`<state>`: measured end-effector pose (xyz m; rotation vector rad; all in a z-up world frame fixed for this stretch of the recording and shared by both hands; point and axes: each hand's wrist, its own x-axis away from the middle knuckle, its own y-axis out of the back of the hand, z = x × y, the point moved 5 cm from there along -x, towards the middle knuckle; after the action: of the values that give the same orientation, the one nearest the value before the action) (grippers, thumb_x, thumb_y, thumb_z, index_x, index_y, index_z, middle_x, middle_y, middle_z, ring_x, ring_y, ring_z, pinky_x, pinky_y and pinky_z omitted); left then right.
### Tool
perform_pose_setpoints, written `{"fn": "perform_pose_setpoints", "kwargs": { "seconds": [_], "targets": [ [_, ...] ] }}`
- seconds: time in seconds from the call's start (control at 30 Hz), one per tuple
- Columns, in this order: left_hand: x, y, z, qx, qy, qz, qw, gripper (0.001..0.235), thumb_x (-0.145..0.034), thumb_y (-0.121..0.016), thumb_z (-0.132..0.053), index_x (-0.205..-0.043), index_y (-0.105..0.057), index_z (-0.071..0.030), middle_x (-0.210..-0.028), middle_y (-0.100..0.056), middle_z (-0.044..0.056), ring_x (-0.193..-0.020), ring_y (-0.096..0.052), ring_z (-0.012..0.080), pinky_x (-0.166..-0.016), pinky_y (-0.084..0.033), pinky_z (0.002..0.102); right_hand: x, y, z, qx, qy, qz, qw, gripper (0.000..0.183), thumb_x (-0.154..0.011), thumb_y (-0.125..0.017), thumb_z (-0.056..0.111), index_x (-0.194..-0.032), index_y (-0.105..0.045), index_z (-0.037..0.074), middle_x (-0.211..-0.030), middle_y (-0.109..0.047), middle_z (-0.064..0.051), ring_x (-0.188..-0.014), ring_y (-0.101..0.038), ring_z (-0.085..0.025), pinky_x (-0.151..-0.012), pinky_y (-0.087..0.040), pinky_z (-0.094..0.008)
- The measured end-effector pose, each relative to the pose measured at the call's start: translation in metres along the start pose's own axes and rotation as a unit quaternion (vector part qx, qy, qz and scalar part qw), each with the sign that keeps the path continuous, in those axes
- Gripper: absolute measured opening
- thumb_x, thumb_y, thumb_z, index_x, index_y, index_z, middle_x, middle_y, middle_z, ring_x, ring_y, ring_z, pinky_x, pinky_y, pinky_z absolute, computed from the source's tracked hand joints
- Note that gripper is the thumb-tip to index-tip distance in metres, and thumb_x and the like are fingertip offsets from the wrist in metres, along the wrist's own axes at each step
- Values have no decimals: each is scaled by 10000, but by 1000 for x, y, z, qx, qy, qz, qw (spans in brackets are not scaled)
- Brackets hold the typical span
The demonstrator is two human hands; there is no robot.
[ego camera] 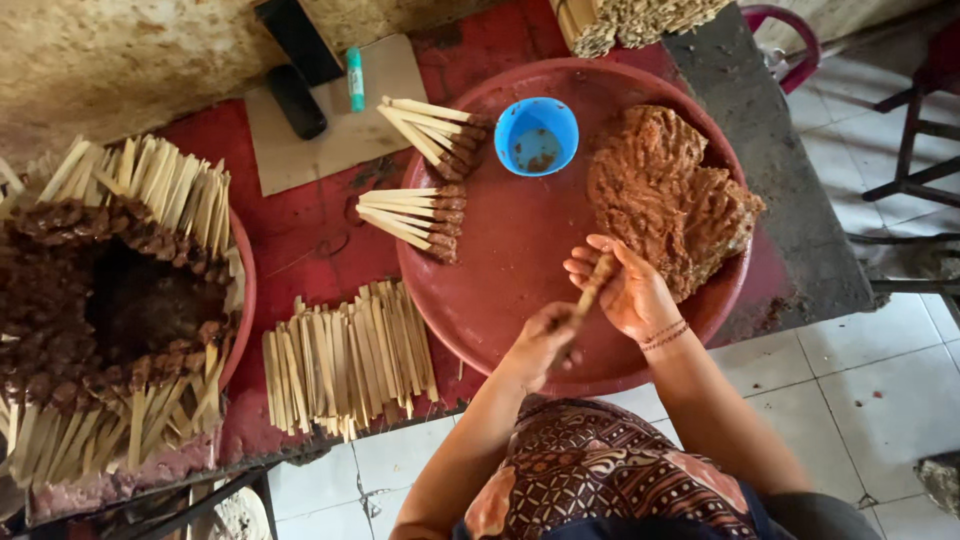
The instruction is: The person prepares satay lilit by hand by taking a wooden skewer and wrapping a portion of ground meat paste around the top of it, then placing the finished skewer on a tray.
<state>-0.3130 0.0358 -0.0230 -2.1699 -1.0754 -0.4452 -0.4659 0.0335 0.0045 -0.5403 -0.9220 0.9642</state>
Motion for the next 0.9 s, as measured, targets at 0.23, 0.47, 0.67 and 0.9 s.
{"fn": "perform_pose_setpoints", "kwargs": {
  "seconds": [0.23, 0.47, 0.67, 0.9],
  "targets": [
    [-30, 13, 23, 23, -6, -46, 999, 225, -966, -601, -187, -1110, -682, -34, -622, -605, 116, -438, -579, 148, -373, -478, 239, -20, -4, 10, 47, 22, -76, 996, 474, -1032, -435, 464, -708, -524, 130, -576, -480, -46, -443, -454, -196, -447, -381, -332],
    [-9, -7, 2, 29, -22, 56, 998, 229, -894, -661, -129, -1094, -599, -37, -593, -535, 107, -351, -508, 134, -278, -387, 221, -40, 7, -6, 48, -41, -71, 995, 409, -933, -611, 483, -753, -539, 123, -723, -528, -83, -608, -514, -243, -569, -443, -370],
    [-5, 7, -10, 2, -71, -31, 997, 240, -986, -529, -203, -1137, -610, -34, -673, -557, 63, -500, -583, 111, -424, -471, 193, -19, -19, 13, 36, -17, -27, 999, 316, -972, -522, 429, -892, -552, 126, -826, -529, -86, -734, -519, -248, -690, -418, -380],
    [1, -20, 6, 145, 28, 70, 987, 128, -943, -573, -76, -1049, -561, -6, -567, -438, 65, -317, -392, 83, -259, -282, 178, -35, 12, -10, 48, -108, -89, 989, 403, -1001, -519, 454, -717, -540, 169, -612, -446, 17, -494, -388, -140, -462, -313, -279]
  ]
}}
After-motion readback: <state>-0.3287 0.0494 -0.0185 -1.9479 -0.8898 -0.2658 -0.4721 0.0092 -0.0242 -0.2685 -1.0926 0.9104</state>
